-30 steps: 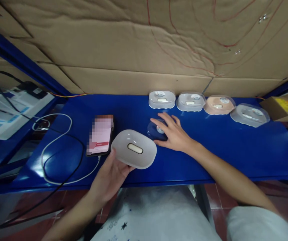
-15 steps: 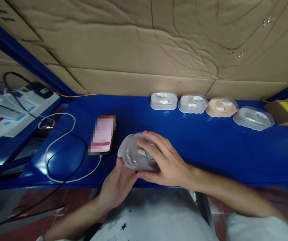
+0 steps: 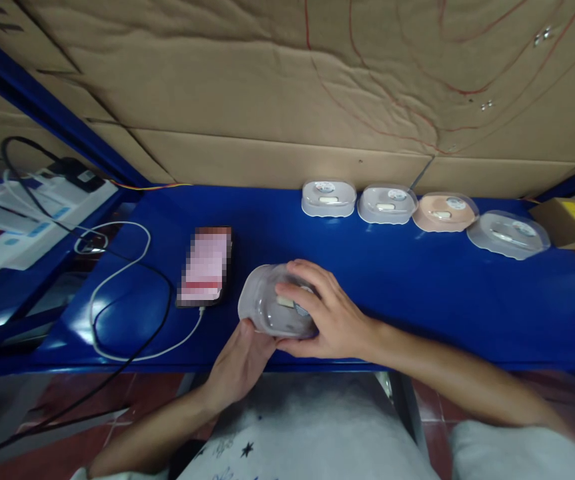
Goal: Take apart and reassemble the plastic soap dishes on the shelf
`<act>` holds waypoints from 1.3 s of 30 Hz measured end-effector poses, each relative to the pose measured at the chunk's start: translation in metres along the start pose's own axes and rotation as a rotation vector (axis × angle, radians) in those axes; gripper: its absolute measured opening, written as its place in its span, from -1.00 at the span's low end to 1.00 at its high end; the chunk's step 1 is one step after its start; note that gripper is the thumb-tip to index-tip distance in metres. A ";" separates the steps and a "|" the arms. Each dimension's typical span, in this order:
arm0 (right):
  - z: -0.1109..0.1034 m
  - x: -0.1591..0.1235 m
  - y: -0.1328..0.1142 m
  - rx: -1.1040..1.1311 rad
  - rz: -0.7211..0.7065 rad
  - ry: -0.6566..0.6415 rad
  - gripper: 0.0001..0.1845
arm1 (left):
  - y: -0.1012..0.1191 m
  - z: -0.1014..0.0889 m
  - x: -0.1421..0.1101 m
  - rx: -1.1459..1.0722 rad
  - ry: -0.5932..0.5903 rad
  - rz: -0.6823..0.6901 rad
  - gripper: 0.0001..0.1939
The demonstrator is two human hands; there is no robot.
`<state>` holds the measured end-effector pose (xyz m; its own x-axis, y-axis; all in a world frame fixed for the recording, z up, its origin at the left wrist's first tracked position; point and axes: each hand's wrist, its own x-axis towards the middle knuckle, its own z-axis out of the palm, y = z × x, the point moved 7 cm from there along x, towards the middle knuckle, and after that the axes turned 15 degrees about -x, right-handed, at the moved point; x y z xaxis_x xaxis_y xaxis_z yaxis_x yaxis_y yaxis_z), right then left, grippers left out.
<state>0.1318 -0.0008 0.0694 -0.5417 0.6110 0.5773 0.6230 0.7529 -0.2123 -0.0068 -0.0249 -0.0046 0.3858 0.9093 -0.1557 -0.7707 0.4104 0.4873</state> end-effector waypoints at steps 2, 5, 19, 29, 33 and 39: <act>0.002 0.004 0.005 -0.004 0.024 -0.053 -0.04 | 0.003 0.000 0.006 -0.014 0.057 -0.005 -0.36; 0.008 0.022 0.022 -0.001 0.019 -0.140 -0.09 | 0.012 0.000 0.015 -0.063 0.168 0.001 -0.42; 0.082 0.155 0.131 -0.361 -0.175 -0.449 0.02 | 0.020 -0.011 0.017 -0.059 0.195 -0.006 -0.64; 0.023 0.063 0.151 -0.541 0.139 -0.421 -0.17 | 0.019 -0.008 0.019 0.023 0.175 -0.028 -0.67; 0.010 0.026 0.089 -0.410 -0.041 -0.475 -0.14 | 0.015 -0.009 0.018 -0.031 0.172 -0.051 -0.57; -0.008 0.004 0.067 -0.351 0.078 -0.394 -0.15 | 0.014 -0.009 0.017 -0.012 0.170 -0.026 -0.57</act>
<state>0.1758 0.0500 0.0634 -0.6151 0.7584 0.2157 0.7846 0.6158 0.0725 -0.0160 -0.0031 -0.0085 0.3153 0.8964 -0.3114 -0.7681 0.4338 0.4710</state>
